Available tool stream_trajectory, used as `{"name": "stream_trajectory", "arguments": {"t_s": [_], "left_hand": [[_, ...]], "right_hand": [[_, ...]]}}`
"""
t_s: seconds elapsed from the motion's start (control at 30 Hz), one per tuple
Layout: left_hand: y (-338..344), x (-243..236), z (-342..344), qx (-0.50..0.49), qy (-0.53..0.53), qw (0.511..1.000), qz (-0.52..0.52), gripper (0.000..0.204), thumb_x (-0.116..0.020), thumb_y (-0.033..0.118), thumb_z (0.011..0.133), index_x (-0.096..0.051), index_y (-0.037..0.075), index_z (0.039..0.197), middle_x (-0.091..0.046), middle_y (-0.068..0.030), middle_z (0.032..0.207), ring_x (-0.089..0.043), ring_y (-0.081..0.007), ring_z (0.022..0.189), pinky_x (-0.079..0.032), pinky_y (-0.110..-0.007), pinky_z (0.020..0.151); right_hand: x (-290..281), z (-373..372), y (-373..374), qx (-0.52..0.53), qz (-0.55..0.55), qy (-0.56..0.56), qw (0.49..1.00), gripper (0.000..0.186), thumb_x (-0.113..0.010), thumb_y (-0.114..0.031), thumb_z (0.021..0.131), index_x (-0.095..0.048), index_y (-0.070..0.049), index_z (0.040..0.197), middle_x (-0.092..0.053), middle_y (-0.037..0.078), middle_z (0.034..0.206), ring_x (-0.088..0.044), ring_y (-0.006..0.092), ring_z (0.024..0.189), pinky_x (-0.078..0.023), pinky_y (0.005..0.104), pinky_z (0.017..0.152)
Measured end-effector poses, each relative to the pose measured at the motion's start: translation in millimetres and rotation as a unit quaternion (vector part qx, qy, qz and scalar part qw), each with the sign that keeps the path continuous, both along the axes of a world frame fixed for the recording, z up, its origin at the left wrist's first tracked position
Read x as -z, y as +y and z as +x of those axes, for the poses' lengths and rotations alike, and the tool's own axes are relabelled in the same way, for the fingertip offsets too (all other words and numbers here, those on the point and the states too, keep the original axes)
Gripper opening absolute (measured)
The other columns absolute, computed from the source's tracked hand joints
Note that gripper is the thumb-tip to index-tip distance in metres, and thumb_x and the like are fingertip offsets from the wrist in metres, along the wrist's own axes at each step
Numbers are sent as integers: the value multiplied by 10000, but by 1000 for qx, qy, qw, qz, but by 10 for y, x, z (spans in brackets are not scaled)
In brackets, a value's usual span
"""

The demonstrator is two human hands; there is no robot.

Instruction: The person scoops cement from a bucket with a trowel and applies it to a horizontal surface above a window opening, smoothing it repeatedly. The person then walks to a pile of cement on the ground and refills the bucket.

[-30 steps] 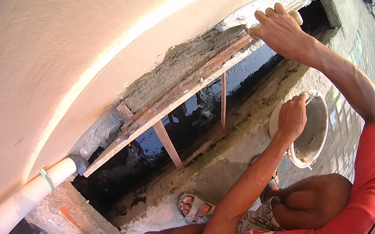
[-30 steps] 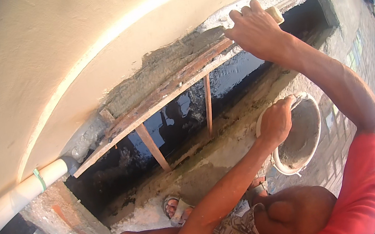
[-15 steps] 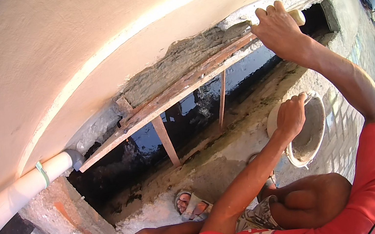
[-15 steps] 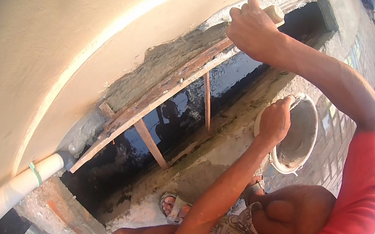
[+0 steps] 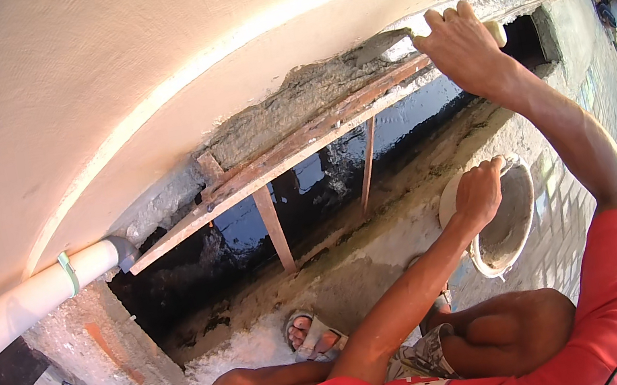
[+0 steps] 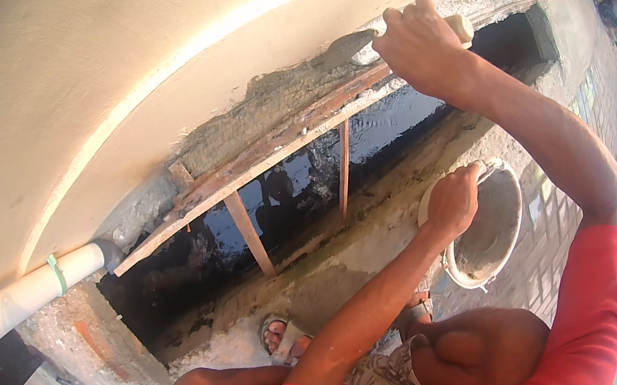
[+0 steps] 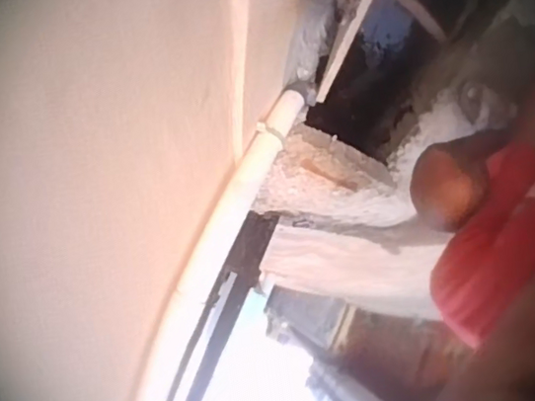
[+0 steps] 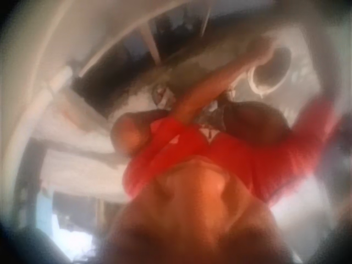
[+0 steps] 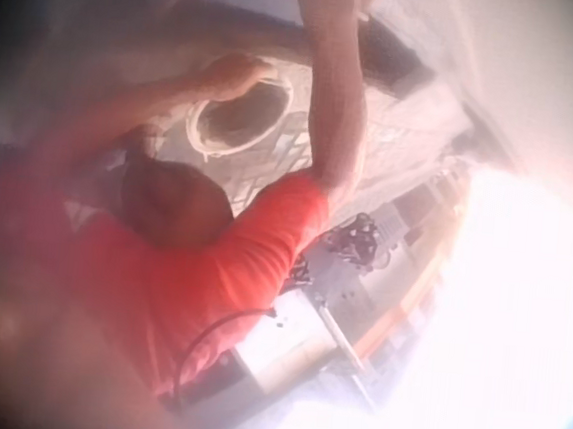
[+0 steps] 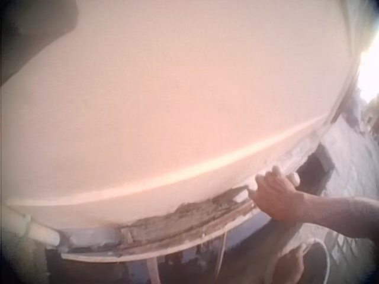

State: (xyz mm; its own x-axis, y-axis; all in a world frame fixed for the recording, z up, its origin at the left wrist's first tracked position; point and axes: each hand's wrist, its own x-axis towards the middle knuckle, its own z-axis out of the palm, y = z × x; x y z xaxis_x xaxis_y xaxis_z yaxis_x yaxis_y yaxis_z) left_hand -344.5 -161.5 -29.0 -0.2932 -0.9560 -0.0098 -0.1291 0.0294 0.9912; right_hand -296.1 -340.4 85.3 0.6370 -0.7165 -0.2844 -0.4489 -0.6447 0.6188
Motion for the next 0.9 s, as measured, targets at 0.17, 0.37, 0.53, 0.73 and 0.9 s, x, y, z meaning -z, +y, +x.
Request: {"name": "stream_trajectory", "arguments": {"t_s": [0.17,0.37,0.53,0.73,0.9], "left_hand": [[19,73,23,-43,7,999,-18,269,-514,13,870,-618,2,1118,-671,-223,904,-665,-387,839,-524,-470,745],[32,27,69,-12,9,1000,15,257,-520,16,870,-616,-3,1108,-672,-223,898,-662,-390,827,-521,-475,743],[12,44,52,-28,3,1000,-2,224,-509,12,871,-612,-7,1068,-669,-226,890,-663,-396,840,-519,-481,742],[9,14,91,-25,0,1000,13,222,-509,14,869,-612,-5,1065,-669,-230,900,-662,-405,851,-517,-489,749],[3,-2,32,-19,12,1000,2,217,-507,10,868,-612,-5,1058,-670,-235,909,-663,-405,843,-518,-490,746]], "right_hand": [[-97,241,118,2,22,2,1000,129,-700,-86,795,-725,-124,916,-624,92,921,-641,234,908,-427,382,857],[-137,178,85,49,47,24,997,115,-695,-59,802,-724,-84,910,-625,115,943,-634,247,916,-430,393,863],[-122,181,-38,3,32,-122,992,323,-594,-12,858,-714,-141,1129,-606,111,1033,-610,271,913,-511,411,821],[-55,18,-43,-4,63,-49,997,307,-603,-60,867,-700,-126,1150,-613,125,1062,-624,270,967,-480,413,895],[131,-78,17,-50,35,-19,998,178,-634,-57,839,-725,-113,981,-619,85,953,-619,233,913,-458,391,863]]}}
